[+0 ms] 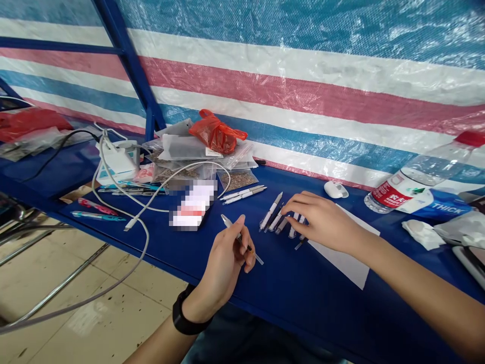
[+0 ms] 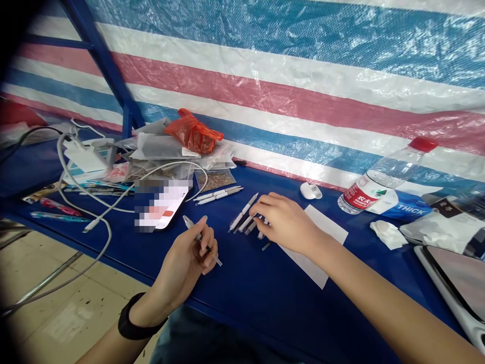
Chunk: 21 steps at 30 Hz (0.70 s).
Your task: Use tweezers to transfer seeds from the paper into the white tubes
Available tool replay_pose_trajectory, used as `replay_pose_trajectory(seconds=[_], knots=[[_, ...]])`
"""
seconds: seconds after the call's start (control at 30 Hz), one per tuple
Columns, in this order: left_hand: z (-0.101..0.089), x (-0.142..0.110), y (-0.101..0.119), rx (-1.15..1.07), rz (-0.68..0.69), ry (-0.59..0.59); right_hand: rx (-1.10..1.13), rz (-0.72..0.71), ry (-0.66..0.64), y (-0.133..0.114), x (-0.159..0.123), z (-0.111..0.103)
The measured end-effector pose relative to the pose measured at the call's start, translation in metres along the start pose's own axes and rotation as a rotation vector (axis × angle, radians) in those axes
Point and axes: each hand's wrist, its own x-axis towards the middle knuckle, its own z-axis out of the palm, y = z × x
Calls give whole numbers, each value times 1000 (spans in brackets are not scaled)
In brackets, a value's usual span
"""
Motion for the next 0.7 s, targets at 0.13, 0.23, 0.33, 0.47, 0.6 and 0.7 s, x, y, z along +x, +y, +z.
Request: replay_pose_trajectory(seconds=[0.13,0.23,0.33,0.47,0.6,0.7], knots=[[-1,1,-2,-14,32,-19,-52,12,-115,-10,13,1],[0,1,-3,-34,43,-20,-148,-35,-252,-22,24,7],[-1,1,-3,-35,39,-34,-262,-130,-286,-29,28,12],[-4,0,-3,-26,37,-46,-355,-300,-121,-23,21,14],[-3,0,-1,-20,18,-52,-380,-396,120,-14,8,13],[-2,1,0,-21,19,-44,-409,-435,235,-13,-2,11]])
